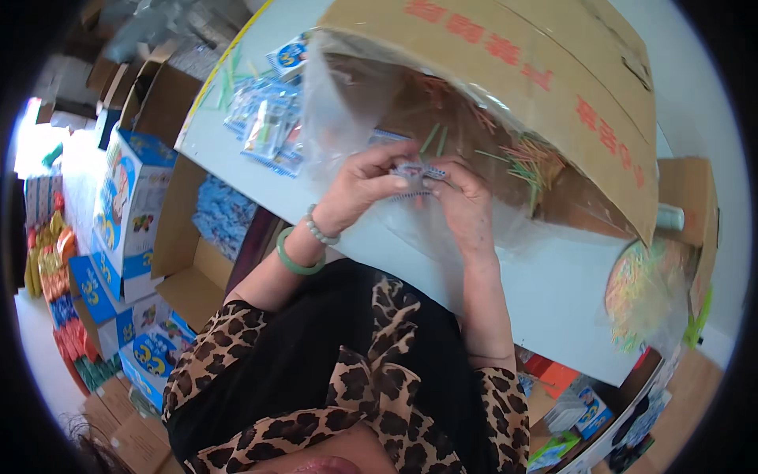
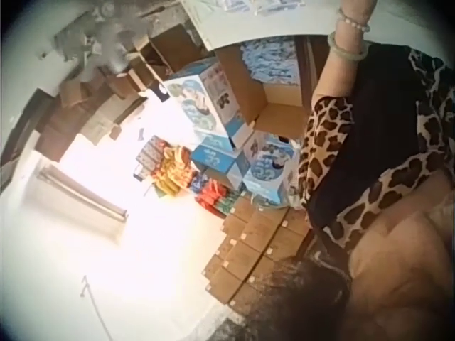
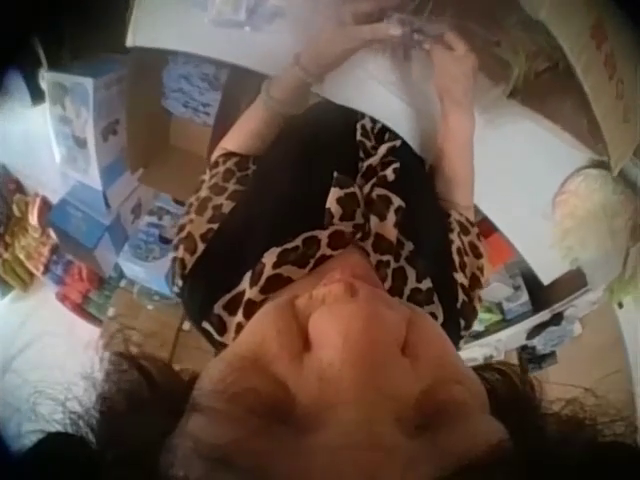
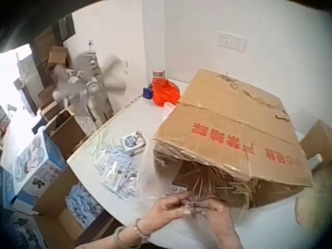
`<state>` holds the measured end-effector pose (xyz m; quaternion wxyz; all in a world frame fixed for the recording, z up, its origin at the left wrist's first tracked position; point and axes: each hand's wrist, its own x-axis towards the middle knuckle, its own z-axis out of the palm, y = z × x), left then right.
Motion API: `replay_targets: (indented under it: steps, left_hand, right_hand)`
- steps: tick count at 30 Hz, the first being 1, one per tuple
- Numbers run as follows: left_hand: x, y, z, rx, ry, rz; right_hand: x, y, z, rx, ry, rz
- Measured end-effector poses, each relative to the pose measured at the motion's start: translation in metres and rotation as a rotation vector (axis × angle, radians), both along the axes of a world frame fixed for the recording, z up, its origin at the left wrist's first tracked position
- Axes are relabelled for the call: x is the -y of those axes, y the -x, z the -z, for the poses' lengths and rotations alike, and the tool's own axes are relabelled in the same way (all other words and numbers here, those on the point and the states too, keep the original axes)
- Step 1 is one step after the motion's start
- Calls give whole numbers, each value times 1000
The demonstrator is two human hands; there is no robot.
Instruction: Packing small packets into a cardboard box.
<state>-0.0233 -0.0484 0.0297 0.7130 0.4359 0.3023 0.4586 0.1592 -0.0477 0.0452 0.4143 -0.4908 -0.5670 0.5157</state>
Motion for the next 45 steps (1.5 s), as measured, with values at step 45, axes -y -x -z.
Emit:
replay_targets:
  steps: [45]
  left_hand:
    - [-3, 19, 49, -874, 111, -407]
  right_hand:
    - [-13, 48, 54, 705, 117, 122]
